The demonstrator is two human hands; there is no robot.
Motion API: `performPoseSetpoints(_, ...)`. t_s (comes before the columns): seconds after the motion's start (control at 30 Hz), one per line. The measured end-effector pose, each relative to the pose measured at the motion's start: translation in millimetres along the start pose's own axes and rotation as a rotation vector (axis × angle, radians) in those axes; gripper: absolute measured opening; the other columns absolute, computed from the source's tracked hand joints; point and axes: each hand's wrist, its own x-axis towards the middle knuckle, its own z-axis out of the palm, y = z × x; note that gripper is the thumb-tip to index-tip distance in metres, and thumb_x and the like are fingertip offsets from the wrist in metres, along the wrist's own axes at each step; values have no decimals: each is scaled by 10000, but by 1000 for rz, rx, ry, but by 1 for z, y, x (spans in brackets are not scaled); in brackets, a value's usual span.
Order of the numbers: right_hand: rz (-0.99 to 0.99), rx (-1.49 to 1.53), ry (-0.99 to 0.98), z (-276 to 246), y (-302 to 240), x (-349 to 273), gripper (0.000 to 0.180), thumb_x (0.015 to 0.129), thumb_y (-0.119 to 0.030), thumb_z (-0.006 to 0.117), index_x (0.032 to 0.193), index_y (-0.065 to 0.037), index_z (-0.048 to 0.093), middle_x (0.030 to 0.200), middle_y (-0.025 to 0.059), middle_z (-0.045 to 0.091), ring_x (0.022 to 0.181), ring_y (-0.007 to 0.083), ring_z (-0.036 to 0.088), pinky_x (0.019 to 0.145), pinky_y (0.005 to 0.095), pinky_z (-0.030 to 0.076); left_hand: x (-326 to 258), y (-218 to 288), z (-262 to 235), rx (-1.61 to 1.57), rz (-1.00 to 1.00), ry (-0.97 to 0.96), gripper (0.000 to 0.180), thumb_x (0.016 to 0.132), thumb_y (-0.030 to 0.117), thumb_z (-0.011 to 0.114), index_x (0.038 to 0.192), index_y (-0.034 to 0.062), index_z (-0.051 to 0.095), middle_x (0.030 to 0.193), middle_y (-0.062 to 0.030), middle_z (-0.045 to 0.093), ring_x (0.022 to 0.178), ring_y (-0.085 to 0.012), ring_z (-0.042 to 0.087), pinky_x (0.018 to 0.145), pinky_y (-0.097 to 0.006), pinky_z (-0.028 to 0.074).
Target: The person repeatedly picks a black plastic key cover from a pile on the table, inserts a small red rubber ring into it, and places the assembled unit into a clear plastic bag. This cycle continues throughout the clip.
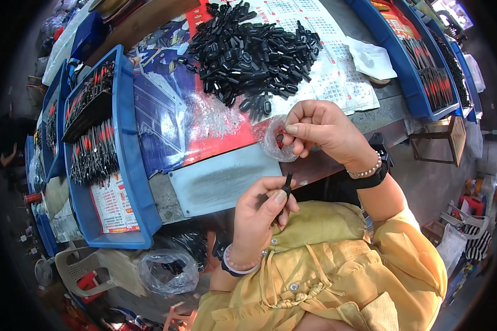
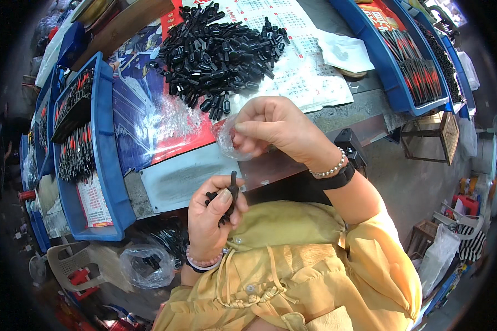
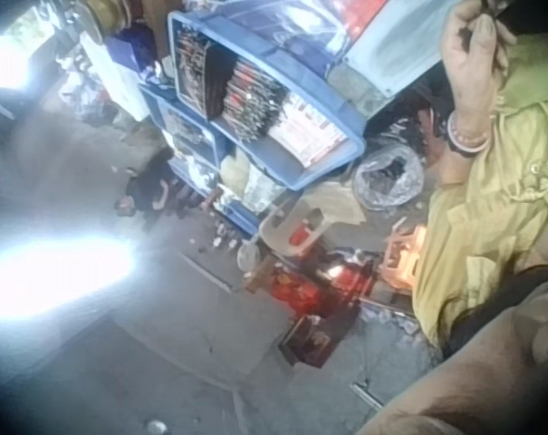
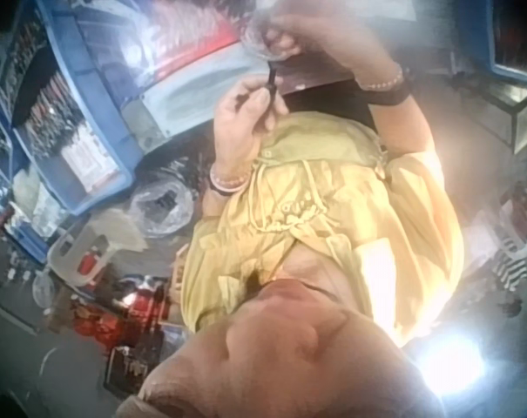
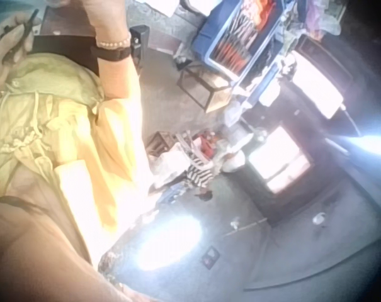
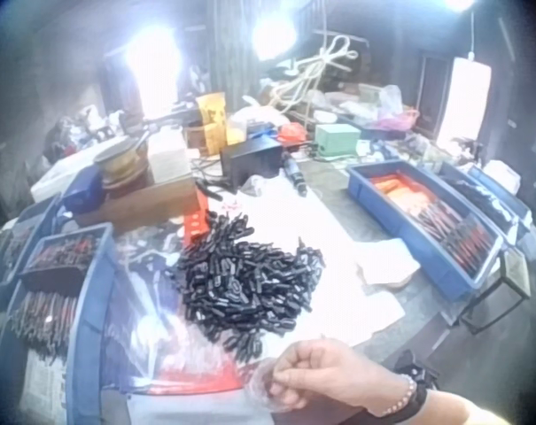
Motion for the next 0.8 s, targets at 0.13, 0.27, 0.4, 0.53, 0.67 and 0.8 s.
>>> performPoseSetpoints(0.13,-46,-80,37,2,0,0,167,901,-106,601,1007,22,606,834,71,681,681,83,640,583,200,507,0,1,-1,5,7,5,266,966,158,539,1147,-35,555,823,-99,619,603,-66,503,511,-178,401)
performPoseSetpoints(0.27,-137,-248,95,7,1,-4,221,893,-67,594,1079,51,602,833,76,685,686,90,637,596,217,514,0,2,0,12,13,1,265,965,162,542,1143,-34,559,816,-97,621,604,-64,506,515,-177,401)
performPoseSetpoints(0.4,-193,-223,66,14,1,-14,149,907,-66,568,1005,40,603,829,58,661,660,88,616,612,225,515,0,3,3,49,11,38,293,953,221,559,1114,-24,561,775,-89,621,569,-64,497,490,-182,383)
performPoseSetpoints(0.53,-129,-175,4,27,5,-26,112,927,-101,555,925,8,582,801,12,602,655,59,571,579,213,473,0,2,5,83,15,52,297,947,242,563,1092,-17,561,743,-83,619,550,-63,490,476,-184,372)
performPoseSetpoints(0.67,-60,-23,-49,32,5,-32,116,925,-120,585,922,-5,603,795,0,609,656,52,568,559,203,455,-2,4,2,58,-7,42,223,956,152,548,1099,-18,562,787,-79,628,597,-60,506,523,-185,405)
performPoseSetpoints(0.8,31,82,-49,31,3,-35,121,911,-114,620,938,4,631,795,10,632,675,61,590,594,194,477,-6,5,2,82,23,72,211,954,146,546,1088,-18,558,782,-76,626,596,-60,506,526,-189,406)
